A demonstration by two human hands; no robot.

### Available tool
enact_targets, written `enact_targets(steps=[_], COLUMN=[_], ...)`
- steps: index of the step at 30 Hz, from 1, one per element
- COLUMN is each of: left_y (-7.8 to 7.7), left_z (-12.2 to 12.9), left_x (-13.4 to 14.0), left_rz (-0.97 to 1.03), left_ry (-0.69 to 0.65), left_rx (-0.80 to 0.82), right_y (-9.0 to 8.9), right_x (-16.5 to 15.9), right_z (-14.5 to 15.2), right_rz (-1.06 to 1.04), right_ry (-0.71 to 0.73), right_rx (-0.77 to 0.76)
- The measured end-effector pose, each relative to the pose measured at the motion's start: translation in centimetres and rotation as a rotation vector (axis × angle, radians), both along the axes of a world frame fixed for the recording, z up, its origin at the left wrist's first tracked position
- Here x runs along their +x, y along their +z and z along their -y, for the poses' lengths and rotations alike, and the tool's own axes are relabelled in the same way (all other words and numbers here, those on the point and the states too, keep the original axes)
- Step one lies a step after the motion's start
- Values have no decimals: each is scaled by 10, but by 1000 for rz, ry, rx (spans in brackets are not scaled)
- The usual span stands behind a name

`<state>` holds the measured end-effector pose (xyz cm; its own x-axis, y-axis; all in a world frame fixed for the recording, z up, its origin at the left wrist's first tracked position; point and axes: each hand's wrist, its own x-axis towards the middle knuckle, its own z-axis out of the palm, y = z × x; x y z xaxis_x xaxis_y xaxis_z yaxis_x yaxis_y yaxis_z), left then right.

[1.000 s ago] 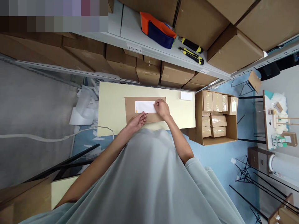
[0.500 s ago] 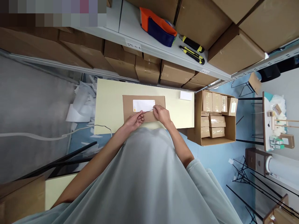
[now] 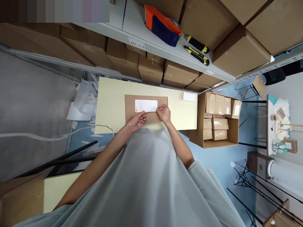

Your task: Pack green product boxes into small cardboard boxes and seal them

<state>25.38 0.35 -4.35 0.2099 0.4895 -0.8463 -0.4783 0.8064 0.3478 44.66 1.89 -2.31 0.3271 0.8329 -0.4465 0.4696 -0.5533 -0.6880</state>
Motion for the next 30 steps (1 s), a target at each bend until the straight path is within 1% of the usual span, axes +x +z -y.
enact_targets(steps=[6, 13, 18, 23, 30], left_y=[-1, -1, 0, -1, 4], left_z=[1, 1, 0, 1, -1], left_x=[3, 5, 9, 10, 11], left_rz=[-30, -56, -89, -100, -131], left_ry=[32, -2, -9, -17, -64], left_rx=[-15, 13, 1, 21, 20], right_y=[13, 23, 25, 23, 26], right_x=[-5, -7, -4, -3, -5], right_z=[3, 3, 4, 4, 3], right_rz=[50, 109, 102, 76, 50], right_ry=[41, 37, 35, 19, 2], right_rx=[61, 48, 46, 33, 67])
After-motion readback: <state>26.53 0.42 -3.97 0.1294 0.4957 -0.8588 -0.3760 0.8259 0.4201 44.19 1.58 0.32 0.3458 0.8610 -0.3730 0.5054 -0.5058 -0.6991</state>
